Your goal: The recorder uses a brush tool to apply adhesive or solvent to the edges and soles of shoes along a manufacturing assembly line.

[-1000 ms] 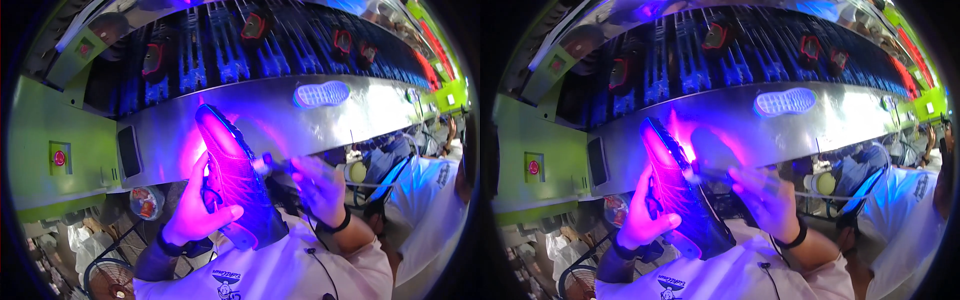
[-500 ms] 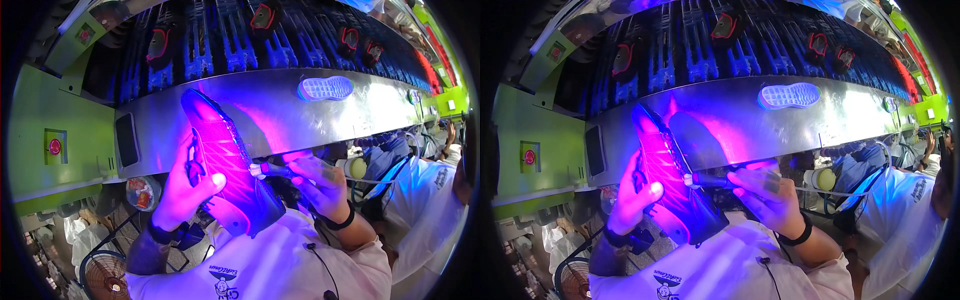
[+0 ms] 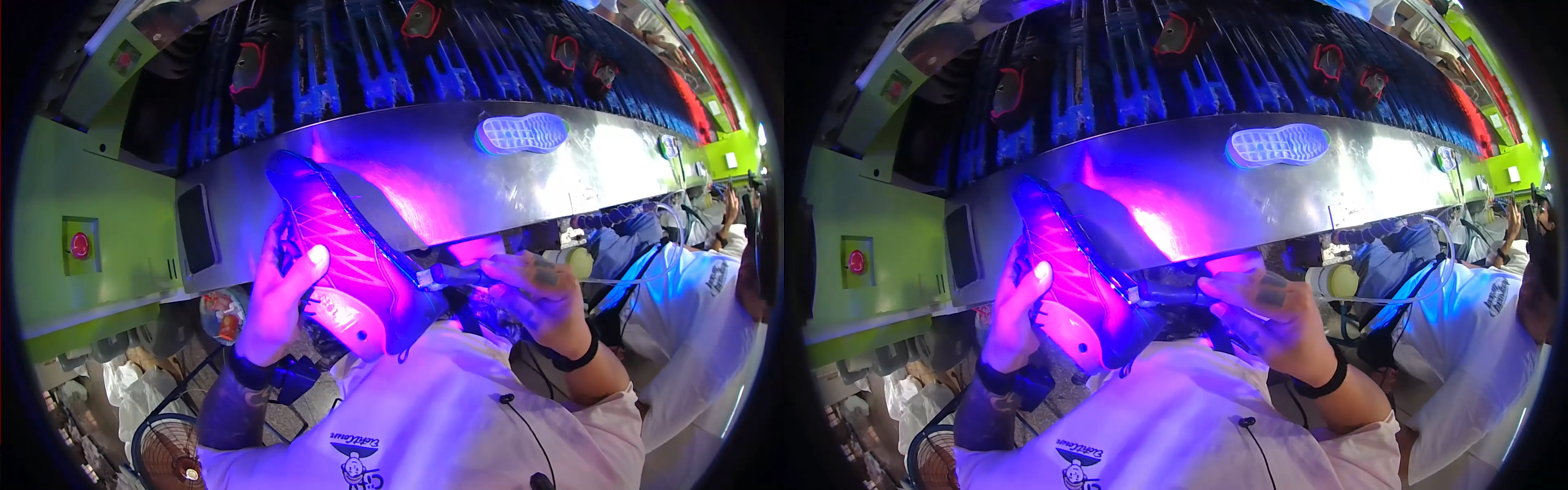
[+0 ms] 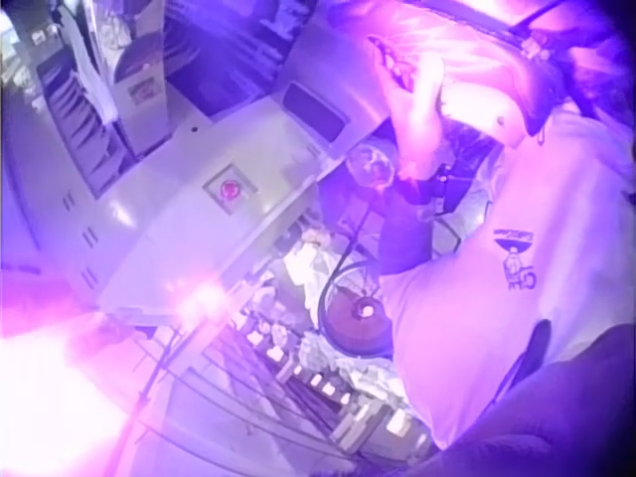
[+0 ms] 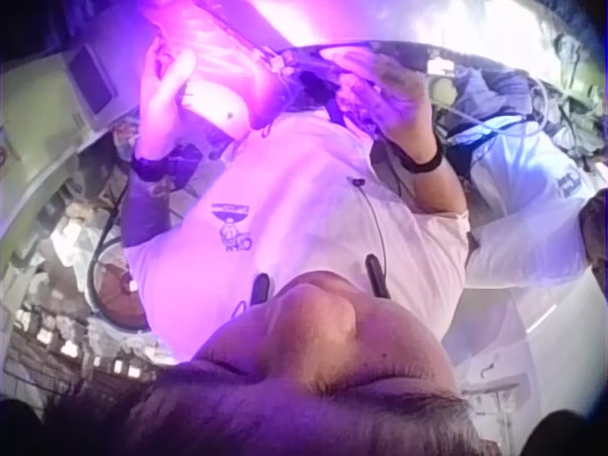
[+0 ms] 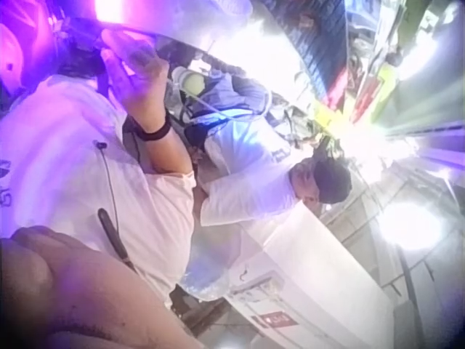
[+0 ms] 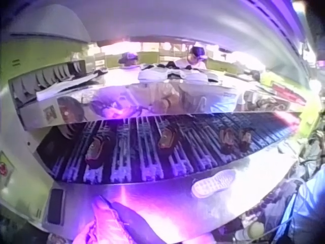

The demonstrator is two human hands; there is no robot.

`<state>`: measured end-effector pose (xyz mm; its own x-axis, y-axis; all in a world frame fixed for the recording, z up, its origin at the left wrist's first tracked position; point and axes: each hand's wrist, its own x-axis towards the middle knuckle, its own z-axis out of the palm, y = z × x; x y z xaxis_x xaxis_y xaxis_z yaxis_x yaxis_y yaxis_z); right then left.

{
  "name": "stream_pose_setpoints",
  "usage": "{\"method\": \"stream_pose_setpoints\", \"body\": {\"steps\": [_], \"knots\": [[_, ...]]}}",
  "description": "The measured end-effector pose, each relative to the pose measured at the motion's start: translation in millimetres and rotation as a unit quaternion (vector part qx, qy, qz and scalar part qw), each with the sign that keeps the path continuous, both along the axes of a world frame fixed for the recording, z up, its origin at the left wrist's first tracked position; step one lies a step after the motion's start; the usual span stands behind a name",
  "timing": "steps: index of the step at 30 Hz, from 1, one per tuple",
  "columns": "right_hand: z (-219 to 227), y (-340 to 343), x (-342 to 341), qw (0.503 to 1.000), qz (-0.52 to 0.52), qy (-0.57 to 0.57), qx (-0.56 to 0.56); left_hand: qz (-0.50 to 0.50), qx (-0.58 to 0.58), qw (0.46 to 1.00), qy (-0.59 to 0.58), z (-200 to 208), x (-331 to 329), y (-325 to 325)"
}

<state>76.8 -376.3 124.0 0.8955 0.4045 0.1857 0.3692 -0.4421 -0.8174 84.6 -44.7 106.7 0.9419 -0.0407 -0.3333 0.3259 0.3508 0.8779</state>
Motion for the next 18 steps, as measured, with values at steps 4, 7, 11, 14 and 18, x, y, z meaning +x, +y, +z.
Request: {"method": "stream_pose_setpoints", "body": {"steps": [4, 7, 11, 14, 18], "knots": [[10.0, -1.7, 3.9, 1.000, -0.004, -0.001, 0.019, 0.014, -0.053, 0.998, 0.012, 1.6, -0.1, -0.4], [19.8, -3.0, 8.2, 0.999, 0.003, -0.054, -0.006, 0.015, -0.039, 0.997, 0.066, 3.4, 0.2, -2.2], [29.4, -0.2, 19.7, 0.985, -0.001, -0.174, -0.018, 0.004, -0.125, 0.991, 0.052, 7.0, -2.6, -11.3], [38.9, 0.6, 30.4, 0.972, 0.026, -0.231, -0.041, 0.043, -0.173, 0.981, 0.078, 12.4, -8.0, -17.8], [54.1, 0.7, 43.8, 0.956, 0.050, -0.286, -0.038, 0.031, -0.098, 0.994, 0.036, 16.7, -21.2, -27.9]]}}
